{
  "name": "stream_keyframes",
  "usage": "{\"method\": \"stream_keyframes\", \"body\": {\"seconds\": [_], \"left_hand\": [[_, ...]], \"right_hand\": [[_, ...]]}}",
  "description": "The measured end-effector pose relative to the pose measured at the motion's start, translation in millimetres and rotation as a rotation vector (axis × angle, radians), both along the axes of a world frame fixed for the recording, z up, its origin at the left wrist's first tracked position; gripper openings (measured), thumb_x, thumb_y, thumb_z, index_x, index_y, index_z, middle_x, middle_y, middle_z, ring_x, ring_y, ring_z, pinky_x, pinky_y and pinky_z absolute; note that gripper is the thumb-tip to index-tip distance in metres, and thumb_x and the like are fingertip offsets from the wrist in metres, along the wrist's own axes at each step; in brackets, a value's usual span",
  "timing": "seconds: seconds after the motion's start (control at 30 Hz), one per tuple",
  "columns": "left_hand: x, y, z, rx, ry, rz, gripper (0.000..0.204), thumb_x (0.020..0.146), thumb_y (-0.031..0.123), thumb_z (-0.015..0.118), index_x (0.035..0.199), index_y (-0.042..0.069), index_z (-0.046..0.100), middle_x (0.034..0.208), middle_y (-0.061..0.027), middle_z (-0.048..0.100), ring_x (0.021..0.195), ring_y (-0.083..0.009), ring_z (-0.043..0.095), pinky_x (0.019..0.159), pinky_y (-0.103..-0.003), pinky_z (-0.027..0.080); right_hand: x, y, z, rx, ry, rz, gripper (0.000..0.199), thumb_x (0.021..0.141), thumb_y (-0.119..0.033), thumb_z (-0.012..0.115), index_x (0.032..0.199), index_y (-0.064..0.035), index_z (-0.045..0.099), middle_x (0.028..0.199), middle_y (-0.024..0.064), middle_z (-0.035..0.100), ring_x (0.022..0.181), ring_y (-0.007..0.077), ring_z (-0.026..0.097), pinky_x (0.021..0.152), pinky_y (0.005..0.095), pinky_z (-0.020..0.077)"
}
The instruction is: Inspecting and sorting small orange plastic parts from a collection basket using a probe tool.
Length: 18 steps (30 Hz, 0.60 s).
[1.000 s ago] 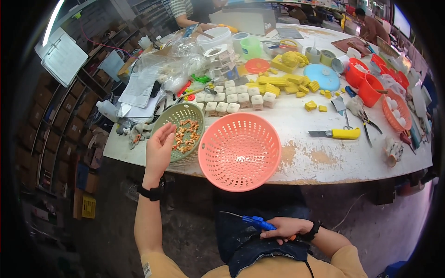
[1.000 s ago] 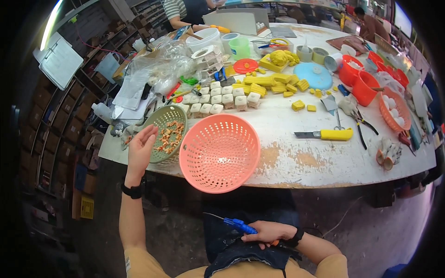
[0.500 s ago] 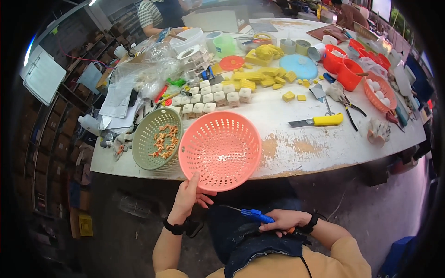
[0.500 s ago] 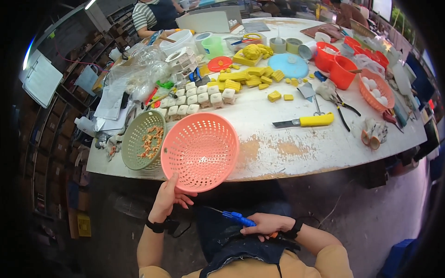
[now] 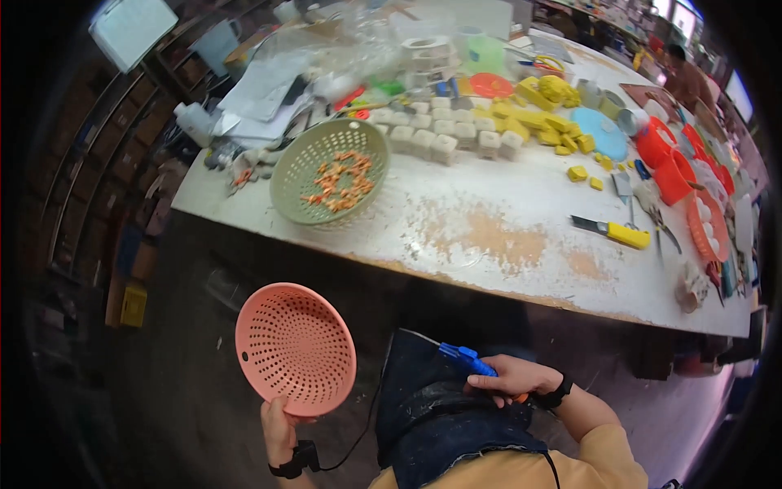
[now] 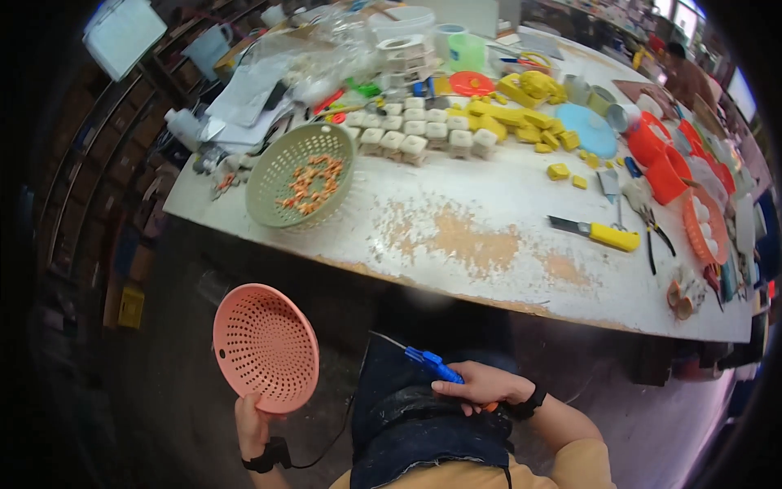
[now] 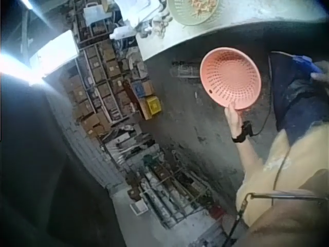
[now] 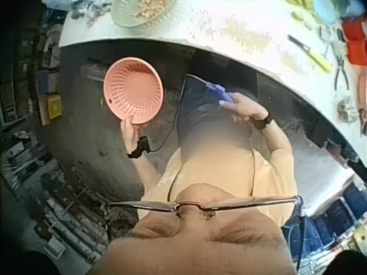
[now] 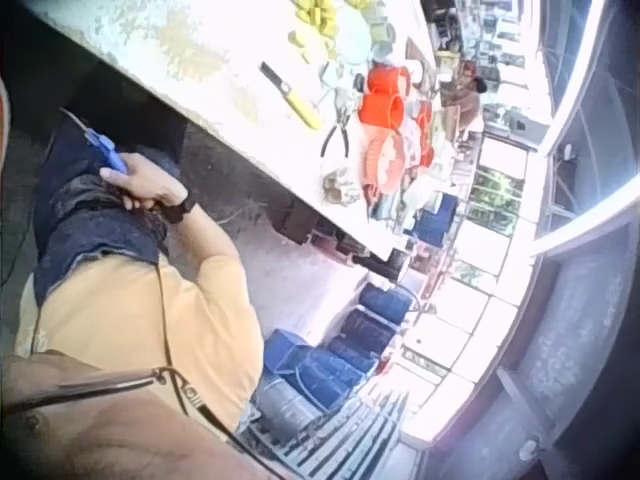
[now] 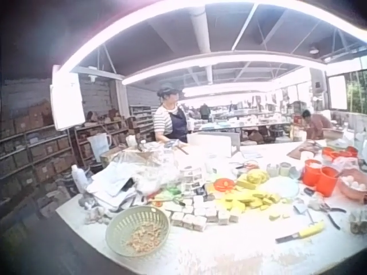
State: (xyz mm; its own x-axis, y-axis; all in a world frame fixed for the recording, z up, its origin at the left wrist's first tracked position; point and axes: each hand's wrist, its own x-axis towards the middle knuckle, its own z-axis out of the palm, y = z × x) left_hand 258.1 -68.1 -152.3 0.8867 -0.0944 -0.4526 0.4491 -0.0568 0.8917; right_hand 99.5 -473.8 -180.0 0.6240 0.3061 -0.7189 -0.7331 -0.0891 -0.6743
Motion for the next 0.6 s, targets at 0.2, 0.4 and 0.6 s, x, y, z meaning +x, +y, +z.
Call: {"method": "stream_keyframes", "body": {"seconds": [0.2,0.4,0.6], "left_hand": [[-16.7,74.7,-129.9,0.324,0.088,0.228,0.034,0.102,0.014,0.034,0.109,-0.013,0.053,0.079,-0.0228,0.067,0.055,-0.0259,0.068,0.044,-0.033,0.059],[-33.7,77.9,-160.7,0.444,0.182,0.264,0.031,0.1,0.013,0.039,0.102,-0.015,0.054,0.074,-0.0217,0.066,0.05,-0.0256,0.066,0.042,-0.034,0.057],[-31.5,82.4,-171.0,0.607,0.159,0.226,0.031,0.097,0.013,0.044,0.092,-0.014,0.059,0.066,-0.0192,0.065,0.049,-0.0255,0.065,0.044,-0.035,0.056]], "right_hand": [[82.5,77.9,4.4,-0.034,-0.116,0.395,0.046,0.098,-0.048,0.055,0.106,-0.0024,0.054,0.072,0.0056,0.063,0.05,0.0117,0.061,0.042,0.0257,0.0479],[139.9,192.2,-32.3,-0.084,-0.295,0.498,0.045,0.099,-0.042,0.054,0.097,0.0027,0.053,0.063,0.0088,0.061,0.047,0.0163,0.061,0.04,0.0301,0.049],[156.4,185.6,-122.7,-0.072,-0.118,0.621,0.044,0.099,-0.038,0.054,0.086,0.0039,0.062,0.062,0.0073,0.061,0.044,0.014,0.056,0.042,0.0298,0.0465]]}}
